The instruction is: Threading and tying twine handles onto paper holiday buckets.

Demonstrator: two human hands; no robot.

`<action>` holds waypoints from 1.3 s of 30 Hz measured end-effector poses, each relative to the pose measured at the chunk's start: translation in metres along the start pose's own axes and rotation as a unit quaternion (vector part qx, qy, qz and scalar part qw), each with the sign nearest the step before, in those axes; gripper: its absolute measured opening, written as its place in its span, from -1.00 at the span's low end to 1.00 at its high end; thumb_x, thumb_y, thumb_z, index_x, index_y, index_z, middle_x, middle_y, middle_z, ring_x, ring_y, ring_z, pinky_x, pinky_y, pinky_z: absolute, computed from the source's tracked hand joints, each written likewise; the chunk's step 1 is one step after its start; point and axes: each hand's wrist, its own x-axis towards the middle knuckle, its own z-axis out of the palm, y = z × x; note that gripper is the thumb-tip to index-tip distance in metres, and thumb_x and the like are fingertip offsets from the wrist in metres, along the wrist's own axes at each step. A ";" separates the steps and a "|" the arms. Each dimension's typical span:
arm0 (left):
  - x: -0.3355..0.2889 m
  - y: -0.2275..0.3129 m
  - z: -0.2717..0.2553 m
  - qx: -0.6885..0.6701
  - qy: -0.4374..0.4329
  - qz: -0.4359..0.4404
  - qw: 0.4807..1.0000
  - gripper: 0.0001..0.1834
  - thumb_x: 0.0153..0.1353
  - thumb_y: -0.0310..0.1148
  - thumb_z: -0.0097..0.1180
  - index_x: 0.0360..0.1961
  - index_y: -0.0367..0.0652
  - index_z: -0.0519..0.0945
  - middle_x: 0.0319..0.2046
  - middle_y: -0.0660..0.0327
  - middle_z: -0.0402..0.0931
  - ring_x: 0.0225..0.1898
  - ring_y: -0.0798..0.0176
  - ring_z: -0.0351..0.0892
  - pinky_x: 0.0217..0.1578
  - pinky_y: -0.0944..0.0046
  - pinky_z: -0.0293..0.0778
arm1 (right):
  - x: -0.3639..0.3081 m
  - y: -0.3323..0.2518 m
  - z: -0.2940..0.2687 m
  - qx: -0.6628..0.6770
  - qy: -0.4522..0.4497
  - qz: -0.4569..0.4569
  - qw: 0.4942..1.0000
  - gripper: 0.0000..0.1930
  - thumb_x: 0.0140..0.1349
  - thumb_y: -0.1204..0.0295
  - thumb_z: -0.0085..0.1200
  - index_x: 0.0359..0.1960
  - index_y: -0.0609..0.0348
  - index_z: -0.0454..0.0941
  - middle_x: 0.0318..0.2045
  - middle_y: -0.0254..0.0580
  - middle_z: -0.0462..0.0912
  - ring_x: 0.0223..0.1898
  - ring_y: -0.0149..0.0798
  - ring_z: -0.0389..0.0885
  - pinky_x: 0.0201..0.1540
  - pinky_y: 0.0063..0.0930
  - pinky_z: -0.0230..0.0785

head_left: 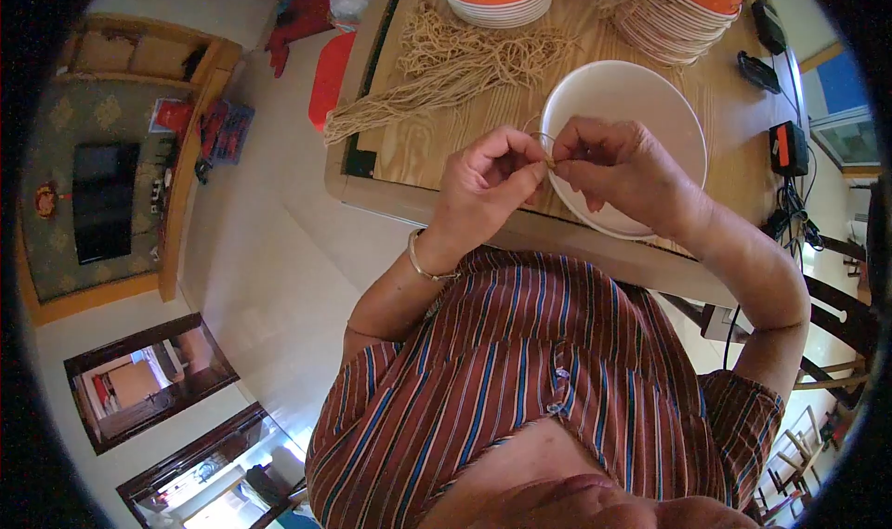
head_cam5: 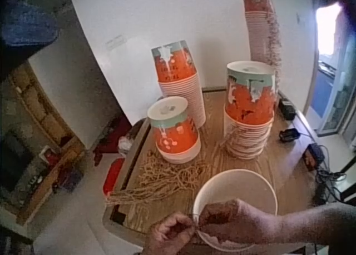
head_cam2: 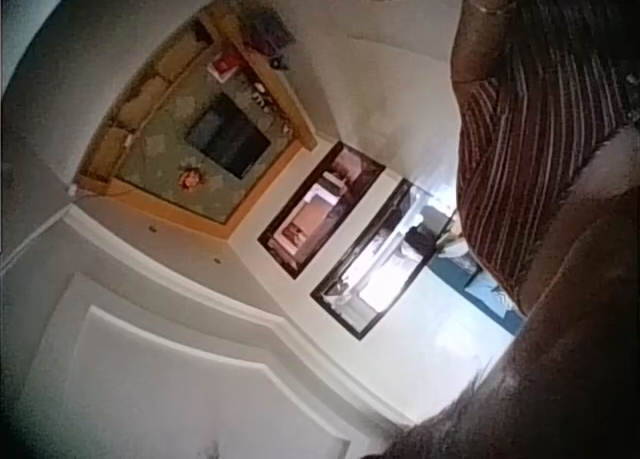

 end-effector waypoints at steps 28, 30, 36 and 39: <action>0.000 0.000 0.007 0.180 0.036 0.189 0.965 -0.88 0.12 -0.63 0.18 -0.32 -0.23 0.53 -0.40 0.28 0.49 -0.31 0.42 0.51 -0.29 0.43 0.44 | -0.007 0.003 0.008 -0.129 0.093 -0.075 0.984 -0.91 0.25 0.50 0.14 -0.31 0.26 0.52 -0.48 -0.41 0.48 -0.46 -0.61 0.42 -0.42 -0.65 0.32; 0.001 -0.001 0.007 0.217 0.047 0.216 0.951 -0.88 0.09 -0.61 0.22 -0.37 -0.22 0.54 -0.45 0.28 0.50 -0.39 0.41 0.50 -0.32 0.39 0.44 | -0.007 0.004 0.008 -0.127 0.093 -0.079 0.984 -0.91 0.25 0.50 0.13 -0.31 0.26 0.52 -0.48 -0.41 0.48 -0.47 -0.61 0.42 -0.43 -0.65 0.31; -0.003 0.006 0.011 0.291 0.051 0.269 0.917 -0.88 0.07 -0.62 0.18 -0.35 -0.23 0.54 -0.43 0.19 0.49 -0.43 0.31 0.53 -0.40 0.36 0.48 | -0.007 0.005 0.007 -0.180 0.097 -0.120 0.971 -0.95 0.20 0.57 0.11 -0.38 0.25 0.48 -0.50 -0.43 0.48 -0.48 -0.62 0.41 -0.45 -0.67 0.31; -0.004 -0.001 0.016 0.270 0.093 0.253 0.924 -0.89 0.10 -0.60 0.18 -0.34 -0.23 0.54 -0.45 0.24 0.50 -0.43 0.37 0.53 -0.40 0.38 0.47 | -0.005 0.006 0.008 -0.148 0.094 -0.100 0.979 -0.95 0.19 0.59 0.09 -0.40 0.23 0.47 -0.52 -0.43 0.48 -0.51 -0.62 0.43 -0.46 -0.67 0.32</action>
